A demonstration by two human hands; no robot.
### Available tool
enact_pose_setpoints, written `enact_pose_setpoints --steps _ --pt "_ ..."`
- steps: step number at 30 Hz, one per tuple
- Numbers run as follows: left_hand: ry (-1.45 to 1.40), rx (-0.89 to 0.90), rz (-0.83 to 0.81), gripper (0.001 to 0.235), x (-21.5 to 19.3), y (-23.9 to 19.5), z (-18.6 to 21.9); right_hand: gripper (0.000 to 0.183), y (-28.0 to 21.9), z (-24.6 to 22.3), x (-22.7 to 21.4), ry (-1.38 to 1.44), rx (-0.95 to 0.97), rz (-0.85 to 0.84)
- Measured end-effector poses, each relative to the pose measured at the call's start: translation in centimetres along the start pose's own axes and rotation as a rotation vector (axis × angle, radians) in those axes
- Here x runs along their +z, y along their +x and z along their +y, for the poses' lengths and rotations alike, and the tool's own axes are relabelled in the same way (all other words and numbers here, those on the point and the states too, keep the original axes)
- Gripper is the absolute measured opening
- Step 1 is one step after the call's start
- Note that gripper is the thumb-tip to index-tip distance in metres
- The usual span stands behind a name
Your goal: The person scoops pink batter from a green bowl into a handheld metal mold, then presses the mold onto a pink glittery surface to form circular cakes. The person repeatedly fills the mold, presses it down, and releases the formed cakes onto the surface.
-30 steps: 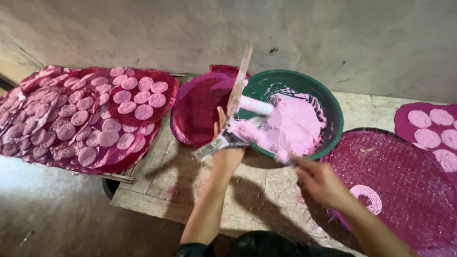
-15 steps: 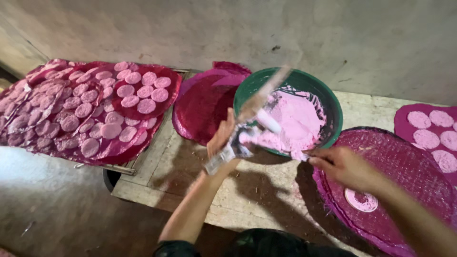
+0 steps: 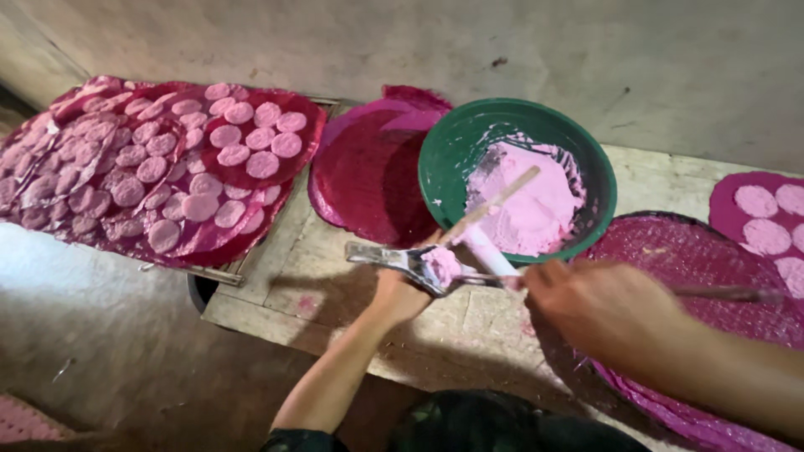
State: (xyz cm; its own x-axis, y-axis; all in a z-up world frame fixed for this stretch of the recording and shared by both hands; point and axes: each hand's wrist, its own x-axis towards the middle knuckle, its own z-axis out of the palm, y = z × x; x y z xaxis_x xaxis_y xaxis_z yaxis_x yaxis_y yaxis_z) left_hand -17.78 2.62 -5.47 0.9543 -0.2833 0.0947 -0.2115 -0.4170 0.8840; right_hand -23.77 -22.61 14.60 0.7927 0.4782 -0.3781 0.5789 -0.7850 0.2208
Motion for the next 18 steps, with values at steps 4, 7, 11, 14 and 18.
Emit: enact_pose_setpoints --steps 4,7,11,14,18 --pt "0.737 0.277 0.087 0.079 -1.4 0.6 3.0 0.027 -0.3 0.4 -2.5 -0.067 -0.017 0.073" --pt "0.558 -0.006 -0.117 0.08 0.5 0.9 3.7 0.025 3.8 -1.7 0.2 -0.167 -0.165 0.161" --pt "0.516 0.045 -0.179 0.072 2.4 1.1 2.0 0.019 4.8 -3.8 2.6 -0.181 -0.231 0.238" --pt "0.61 0.232 -0.049 0.073 1.4 0.5 0.0 0.029 1.6 -2.2 -0.6 0.022 -0.098 -0.007" --pt "0.734 0.061 -0.185 0.075 -0.3 2.6 -0.7 0.03 -2.0 0.1 -3.2 -0.088 0.054 -0.062"
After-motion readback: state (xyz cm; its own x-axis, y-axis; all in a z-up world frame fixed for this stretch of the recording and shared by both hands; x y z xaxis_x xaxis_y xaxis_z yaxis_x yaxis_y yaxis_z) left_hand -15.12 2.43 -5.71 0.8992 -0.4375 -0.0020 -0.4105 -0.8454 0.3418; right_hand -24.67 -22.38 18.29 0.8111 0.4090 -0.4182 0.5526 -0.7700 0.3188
